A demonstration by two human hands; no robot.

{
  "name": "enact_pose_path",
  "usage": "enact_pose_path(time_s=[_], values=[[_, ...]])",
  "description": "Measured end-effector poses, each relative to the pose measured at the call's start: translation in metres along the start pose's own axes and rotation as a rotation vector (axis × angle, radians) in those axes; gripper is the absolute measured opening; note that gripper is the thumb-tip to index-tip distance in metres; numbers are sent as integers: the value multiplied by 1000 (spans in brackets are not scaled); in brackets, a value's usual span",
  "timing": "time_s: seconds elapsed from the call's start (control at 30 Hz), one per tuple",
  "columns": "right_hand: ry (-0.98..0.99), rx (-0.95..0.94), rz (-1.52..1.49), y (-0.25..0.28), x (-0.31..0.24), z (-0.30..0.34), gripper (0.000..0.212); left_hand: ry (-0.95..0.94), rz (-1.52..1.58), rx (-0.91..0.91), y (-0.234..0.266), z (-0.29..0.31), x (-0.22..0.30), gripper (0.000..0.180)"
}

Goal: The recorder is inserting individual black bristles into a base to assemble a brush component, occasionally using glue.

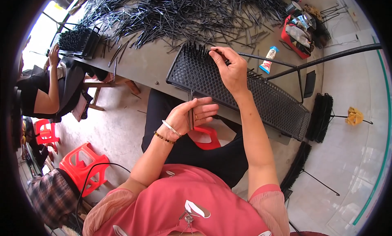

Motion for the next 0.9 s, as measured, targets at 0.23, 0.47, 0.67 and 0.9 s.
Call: enact_pose_path(time_s=[0.23, 0.47, 0.67, 0.9], values=[[-3, 50, -1, -6, 6, -6, 16, 11, 9, 11, 0, -2, -1, 44], [67, 41, 56, -9, -4, -5, 15, 6, 15, 9, 2, -1, -2, 43], [97, 19, 94, -8, -2, -7, 14, 14, 4, 6, 1, -2, -4, 43], [91, 24, 85, -11, -1, -9, 14, 16, 7, 9, 2, -2, -4, 43]])
Point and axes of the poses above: each hand's wrist, its own z-axis away from the middle knuckle, its own y-axis out of the back of the hand, x = y × z, the point moved 8 cm from there along -z, towards the middle knuckle, and after that the axes turned 3 degrees about -z, right-handed, at the moved point
